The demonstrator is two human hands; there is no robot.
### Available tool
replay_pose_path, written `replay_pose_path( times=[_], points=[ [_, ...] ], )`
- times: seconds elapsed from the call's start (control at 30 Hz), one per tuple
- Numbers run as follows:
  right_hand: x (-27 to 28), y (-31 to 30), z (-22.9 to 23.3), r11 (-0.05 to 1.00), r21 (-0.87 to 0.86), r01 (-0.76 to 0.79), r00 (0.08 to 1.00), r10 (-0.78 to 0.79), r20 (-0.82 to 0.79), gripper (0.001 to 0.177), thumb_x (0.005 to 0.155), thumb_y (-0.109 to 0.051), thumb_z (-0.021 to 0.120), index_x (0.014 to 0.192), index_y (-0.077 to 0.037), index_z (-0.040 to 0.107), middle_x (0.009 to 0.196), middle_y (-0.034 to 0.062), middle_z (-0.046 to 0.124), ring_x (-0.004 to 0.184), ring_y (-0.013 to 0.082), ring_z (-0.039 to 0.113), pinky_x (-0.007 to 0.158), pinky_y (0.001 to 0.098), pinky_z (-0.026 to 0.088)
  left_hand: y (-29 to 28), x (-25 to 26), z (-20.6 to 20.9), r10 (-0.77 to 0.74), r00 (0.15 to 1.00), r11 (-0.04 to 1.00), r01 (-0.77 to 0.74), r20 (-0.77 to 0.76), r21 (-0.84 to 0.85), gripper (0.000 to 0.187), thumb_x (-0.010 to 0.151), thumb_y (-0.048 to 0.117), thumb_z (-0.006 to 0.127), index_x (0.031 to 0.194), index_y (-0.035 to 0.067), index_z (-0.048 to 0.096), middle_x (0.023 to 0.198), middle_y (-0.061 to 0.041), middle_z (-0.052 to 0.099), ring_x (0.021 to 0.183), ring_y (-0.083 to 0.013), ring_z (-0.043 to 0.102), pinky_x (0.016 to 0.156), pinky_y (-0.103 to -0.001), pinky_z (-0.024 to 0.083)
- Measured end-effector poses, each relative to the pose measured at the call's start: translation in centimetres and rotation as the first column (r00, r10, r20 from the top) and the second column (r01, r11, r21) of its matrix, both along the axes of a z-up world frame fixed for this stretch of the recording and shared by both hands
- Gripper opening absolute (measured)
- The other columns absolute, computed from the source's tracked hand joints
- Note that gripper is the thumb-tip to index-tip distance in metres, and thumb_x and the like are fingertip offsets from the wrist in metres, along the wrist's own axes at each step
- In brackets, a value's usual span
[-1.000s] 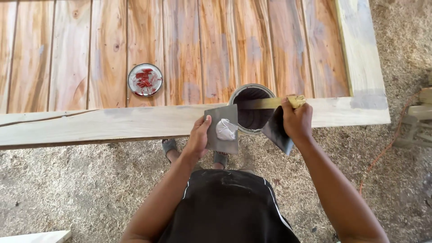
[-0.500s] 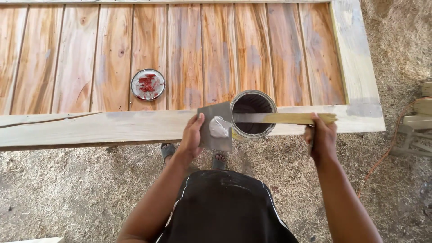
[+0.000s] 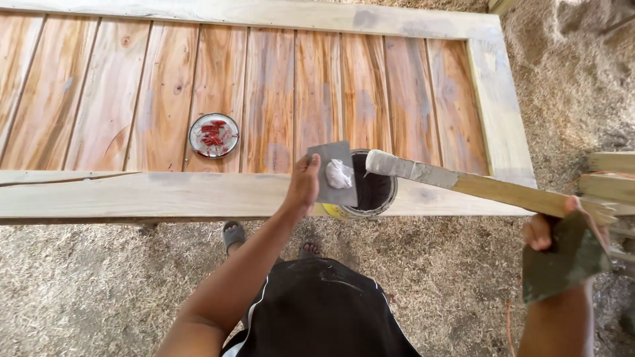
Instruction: Applying wood filler to gaps in a wooden door and scraping off the excess using putty knives.
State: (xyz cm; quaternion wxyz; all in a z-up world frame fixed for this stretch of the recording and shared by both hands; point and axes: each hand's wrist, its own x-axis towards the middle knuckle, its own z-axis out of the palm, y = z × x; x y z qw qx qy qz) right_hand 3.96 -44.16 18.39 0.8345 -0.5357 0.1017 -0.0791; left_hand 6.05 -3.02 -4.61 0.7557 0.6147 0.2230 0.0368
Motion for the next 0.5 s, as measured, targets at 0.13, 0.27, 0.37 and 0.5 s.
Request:
replay_pose_path(
  times=[0.13,0.27,0.37,0.5],
  points=[
    [-0.3,-2.3,-0.1,0.958,0.055,-0.28,0.938,0.261,0.229,0.025,0.119,-0.009,0.062,0.094,-0.005,0.058,0.071,0.0128,0.058,0.048,0.0183,0.051,0.045,0.0294,0.04,-2.0,-0.1,7.2,-0.085,0.996,0.934,0.086,0.019,-0.346,0.032,0.109,0.03,0.041,0.106,0.005,0.06,0.094,-0.01,0.064,0.082,-0.0201,0.066,0.077,-0.041,0.064],
    [-2.8,5.3,4.9,0.998,0.044,-0.044,0.967,0.031,0.253,0.007,0.105,-0.003,0.06,0.107,-0.003,0.066,0.072,0.0105,0.063,0.041,0.018,0.05,0.042,0.0302,0.038,-2.1,-0.8,10.8,-0.121,0.99,0.796,0.144,0.078,-0.588,0.037,0.107,0.031,0.047,0.128,0.004,0.057,0.117,-0.012,0.067,0.104,-0.0224,0.068,0.089,-0.044,0.062],
    [-3.9,4.6,4.4,0.986,-0.144,-0.088,0.928,0.133,0.347,0.004,0.11,-0.005,0.062,0.113,-0.004,0.063,0.079,0.0155,0.065,0.047,0.0158,0.052,0.051,0.0298,0.04,-1.9,-0.8,10.6,-0.137,0.984,0.721,0.176,0.112,-0.67,0.041,0.107,0.031,0.047,0.132,0.0,0.055,0.124,-0.018,0.066,0.11,-0.0275,0.068,0.092,-0.047,0.061],
    [-6.3,-1.2,1.8,0.833,-0.549,-0.066,0.848,0.337,0.409,0.03,0.118,-0.022,0.056,0.097,-0.003,0.066,0.072,0.0115,0.062,0.055,0.0187,0.054,0.056,0.0326,0.043,-1.2,-0.7,12.7,-0.137,0.988,0.698,0.147,0.071,-0.701,0.041,0.106,0.031,0.046,0.133,0.002,0.054,0.124,-0.016,0.066,0.111,-0.0268,0.069,0.094,-0.047,0.061]
  ],
)
